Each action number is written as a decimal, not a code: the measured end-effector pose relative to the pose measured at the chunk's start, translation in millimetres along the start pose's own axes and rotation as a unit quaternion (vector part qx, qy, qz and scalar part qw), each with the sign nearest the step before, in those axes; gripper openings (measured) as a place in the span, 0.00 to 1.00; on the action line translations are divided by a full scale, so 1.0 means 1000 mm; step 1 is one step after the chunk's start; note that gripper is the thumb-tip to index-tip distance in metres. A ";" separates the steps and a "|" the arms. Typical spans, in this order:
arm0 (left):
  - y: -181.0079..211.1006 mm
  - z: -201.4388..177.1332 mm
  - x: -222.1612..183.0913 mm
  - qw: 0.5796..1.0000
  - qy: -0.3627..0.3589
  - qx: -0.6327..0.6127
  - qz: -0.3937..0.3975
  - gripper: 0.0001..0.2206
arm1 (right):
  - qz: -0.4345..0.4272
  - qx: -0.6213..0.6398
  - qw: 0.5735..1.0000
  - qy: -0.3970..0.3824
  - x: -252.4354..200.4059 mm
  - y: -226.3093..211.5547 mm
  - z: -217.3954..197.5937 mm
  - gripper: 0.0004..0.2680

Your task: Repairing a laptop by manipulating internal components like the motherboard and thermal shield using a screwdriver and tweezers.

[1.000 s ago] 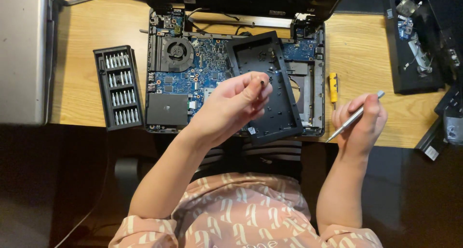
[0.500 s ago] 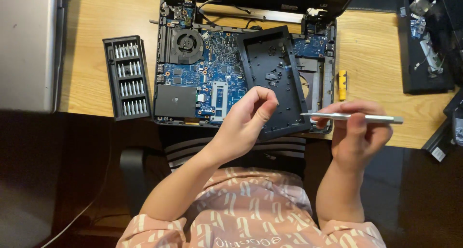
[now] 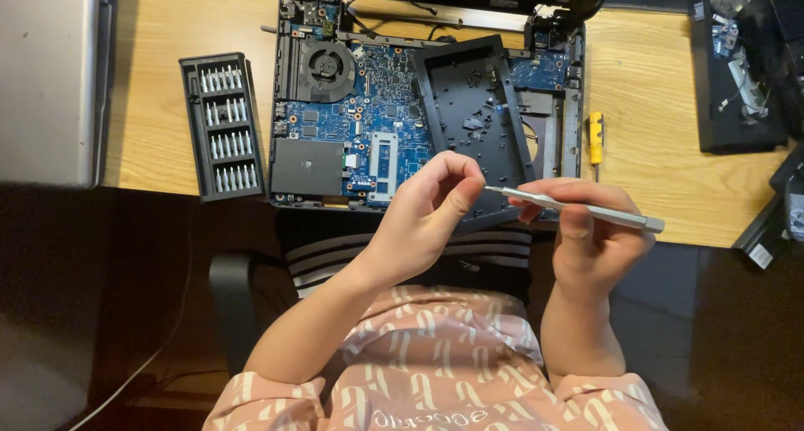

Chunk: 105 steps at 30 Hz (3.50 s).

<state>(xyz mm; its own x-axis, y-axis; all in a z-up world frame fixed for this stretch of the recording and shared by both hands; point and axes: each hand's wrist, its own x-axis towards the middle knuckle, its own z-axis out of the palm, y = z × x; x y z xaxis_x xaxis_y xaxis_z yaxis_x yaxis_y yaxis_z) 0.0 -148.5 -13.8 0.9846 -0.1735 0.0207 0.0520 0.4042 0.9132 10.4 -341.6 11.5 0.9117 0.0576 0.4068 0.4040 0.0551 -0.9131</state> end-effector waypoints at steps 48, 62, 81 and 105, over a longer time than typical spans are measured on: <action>0.047 -0.098 -0.047 0.732 0.093 0.640 0.217 0.13 | 0.005 -0.052 0.972 -0.230 0.051 0.023 0.044 0.08; 0.044 -0.113 -0.048 0.719 0.015 0.648 0.251 0.13 | -0.060 -0.263 0.882 -0.386 0.069 0.024 0.082 0.04; 0.040 -0.113 -0.049 0.728 0.029 0.637 0.250 0.12 | -0.136 -0.268 0.851 -0.430 0.083 0.013 0.102 0.09; 0.044 -0.102 -0.028 0.816 -0.011 0.530 0.231 0.06 | -0.188 -0.369 0.711 -0.568 0.117 -0.060 0.121 0.07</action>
<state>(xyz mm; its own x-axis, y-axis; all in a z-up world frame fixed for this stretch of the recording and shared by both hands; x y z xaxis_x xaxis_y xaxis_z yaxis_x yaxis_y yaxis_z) -8.2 -34.3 -15.1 0.8548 -0.2429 0.4585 -0.5082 -0.5709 0.6449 84.1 -217.5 116.9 0.2483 0.9687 0.0024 0.9151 -0.2337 -0.3286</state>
